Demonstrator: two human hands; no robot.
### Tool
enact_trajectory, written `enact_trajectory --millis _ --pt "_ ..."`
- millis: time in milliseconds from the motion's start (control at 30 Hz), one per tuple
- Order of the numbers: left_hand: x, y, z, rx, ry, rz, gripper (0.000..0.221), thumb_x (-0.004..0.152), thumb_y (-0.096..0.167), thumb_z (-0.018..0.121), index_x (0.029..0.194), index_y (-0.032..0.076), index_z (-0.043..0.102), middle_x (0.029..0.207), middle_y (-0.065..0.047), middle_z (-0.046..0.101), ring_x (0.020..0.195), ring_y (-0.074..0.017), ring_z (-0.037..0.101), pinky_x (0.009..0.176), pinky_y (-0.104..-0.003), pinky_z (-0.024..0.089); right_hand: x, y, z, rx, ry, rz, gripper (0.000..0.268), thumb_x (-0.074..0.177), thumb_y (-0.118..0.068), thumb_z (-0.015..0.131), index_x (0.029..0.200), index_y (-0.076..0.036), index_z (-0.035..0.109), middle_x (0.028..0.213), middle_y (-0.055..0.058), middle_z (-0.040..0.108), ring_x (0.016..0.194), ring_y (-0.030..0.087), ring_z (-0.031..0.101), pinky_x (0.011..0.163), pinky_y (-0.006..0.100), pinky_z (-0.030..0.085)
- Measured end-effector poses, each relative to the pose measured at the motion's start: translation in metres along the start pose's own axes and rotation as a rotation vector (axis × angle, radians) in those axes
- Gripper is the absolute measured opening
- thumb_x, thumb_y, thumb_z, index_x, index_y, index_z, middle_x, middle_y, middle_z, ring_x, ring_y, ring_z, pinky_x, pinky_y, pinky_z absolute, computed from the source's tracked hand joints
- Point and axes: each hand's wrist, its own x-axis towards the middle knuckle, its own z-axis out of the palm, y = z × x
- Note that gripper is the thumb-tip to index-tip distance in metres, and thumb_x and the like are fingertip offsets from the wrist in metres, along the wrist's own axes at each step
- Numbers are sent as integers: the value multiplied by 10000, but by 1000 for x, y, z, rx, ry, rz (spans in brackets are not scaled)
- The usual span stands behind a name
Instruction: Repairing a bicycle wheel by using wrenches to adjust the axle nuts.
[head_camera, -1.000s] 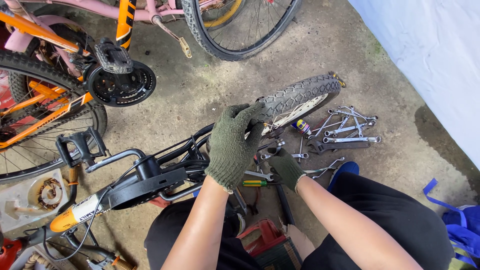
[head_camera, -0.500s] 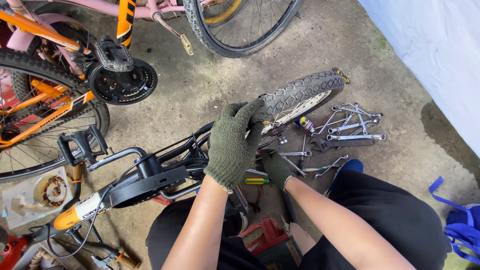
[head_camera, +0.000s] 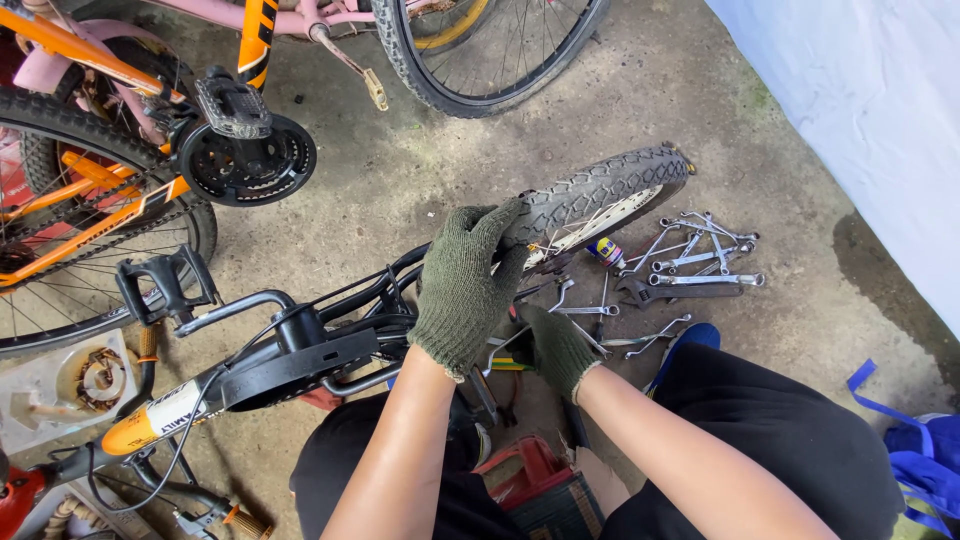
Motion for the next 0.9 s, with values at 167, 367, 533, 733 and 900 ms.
enact_trajectory --millis 167,367,533,733,900 --pt "-1 4 -1 24 26 6 441 870 166 782 1293 152 657 1029 -188 649 954 -446 700 741 -540 605 -3 -2 -3 292 141 47 257 979 -192 620 924 59 613 747 176 653 608 308 636 531 418 517" --pt "-1 6 -2 33 51 6 432 870 177 783 1287 155 669 1015 -184 656 944 -435 703 738 -534 608 21 27 -21 642 159 -61 239 869 -89 639 1076 14 579 724 96 560 656 320 655 634 384 548" --pt "-3 0 1 13 63 10 433 880 189 780 1298 169 671 1014 -180 662 947 -426 708 733 -530 610 -31 -8 21 229 303 -247 741 875 85 558 1528 4 218 674 146 620 535 219 593 445 247 398" --pt "-1 2 1 76 58 14 431 867 203 783 1282 170 669 999 -169 653 928 -437 701 708 -540 610 7 21 4 -545 360 -359 290 844 -282 680 1127 -342 655 827 9 710 826 237 724 698 378 548" --pt "0 4 -2 174 22 -2 521 817 239 799 1319 228 662 1012 -116 655 929 -391 706 700 -513 618 -16 -37 -28 -1458 562 -1006 557 692 -417 771 1232 -336 659 910 33 714 846 294 740 588 481 586"
